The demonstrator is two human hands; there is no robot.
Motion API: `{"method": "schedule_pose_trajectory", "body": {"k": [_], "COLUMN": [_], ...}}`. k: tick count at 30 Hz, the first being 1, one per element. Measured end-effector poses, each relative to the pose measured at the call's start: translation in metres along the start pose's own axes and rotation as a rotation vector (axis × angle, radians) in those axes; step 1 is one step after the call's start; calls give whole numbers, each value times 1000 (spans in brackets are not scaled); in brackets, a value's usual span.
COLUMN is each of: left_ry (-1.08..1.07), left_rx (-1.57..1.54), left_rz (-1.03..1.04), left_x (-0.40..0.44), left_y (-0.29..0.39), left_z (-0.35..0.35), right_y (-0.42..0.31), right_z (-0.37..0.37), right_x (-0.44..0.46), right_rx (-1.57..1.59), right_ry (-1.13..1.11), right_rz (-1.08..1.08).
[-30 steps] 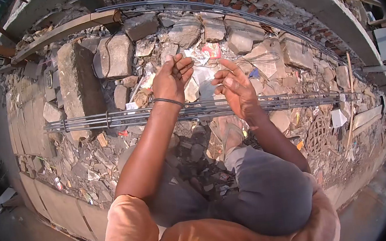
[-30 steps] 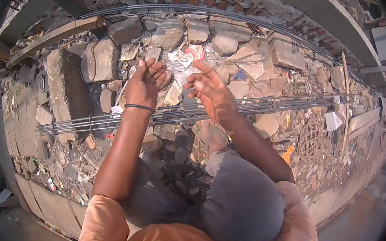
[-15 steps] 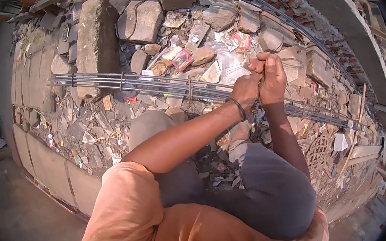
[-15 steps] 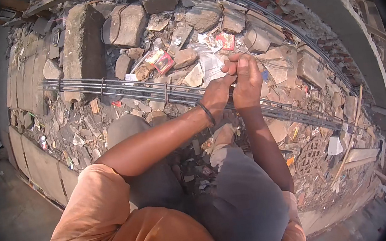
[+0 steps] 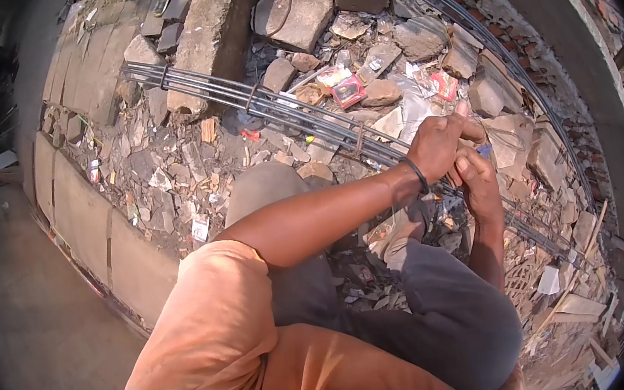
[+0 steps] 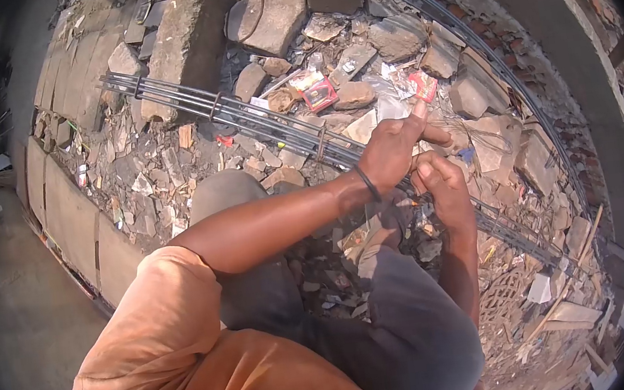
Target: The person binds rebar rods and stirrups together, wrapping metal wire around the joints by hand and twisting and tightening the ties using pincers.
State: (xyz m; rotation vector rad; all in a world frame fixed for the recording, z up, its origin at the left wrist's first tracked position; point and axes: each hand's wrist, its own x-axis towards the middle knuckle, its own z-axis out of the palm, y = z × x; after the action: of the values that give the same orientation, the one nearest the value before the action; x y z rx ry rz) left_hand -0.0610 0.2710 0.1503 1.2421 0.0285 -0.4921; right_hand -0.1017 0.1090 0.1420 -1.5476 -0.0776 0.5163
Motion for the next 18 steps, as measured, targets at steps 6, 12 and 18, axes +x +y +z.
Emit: {"method": "schedule_pose_trajectory", "body": {"k": [6, 12, 18], "left_ry": [218, 88, -14], "left_rx": [-261, 131, 16], "left_rz": [2, 139, 67], "left_x": [9, 18, 33], "left_y": [-3, -5, 36], "left_z": [-6, -22, -54], "right_y": [-16, 0, -19], "right_z": [20, 10, 5], "right_x": [7, 14, 31], "right_rx": [-42, -36, 101], "right_ry": [226, 239, 202], "right_rz": [123, 183, 38]}}
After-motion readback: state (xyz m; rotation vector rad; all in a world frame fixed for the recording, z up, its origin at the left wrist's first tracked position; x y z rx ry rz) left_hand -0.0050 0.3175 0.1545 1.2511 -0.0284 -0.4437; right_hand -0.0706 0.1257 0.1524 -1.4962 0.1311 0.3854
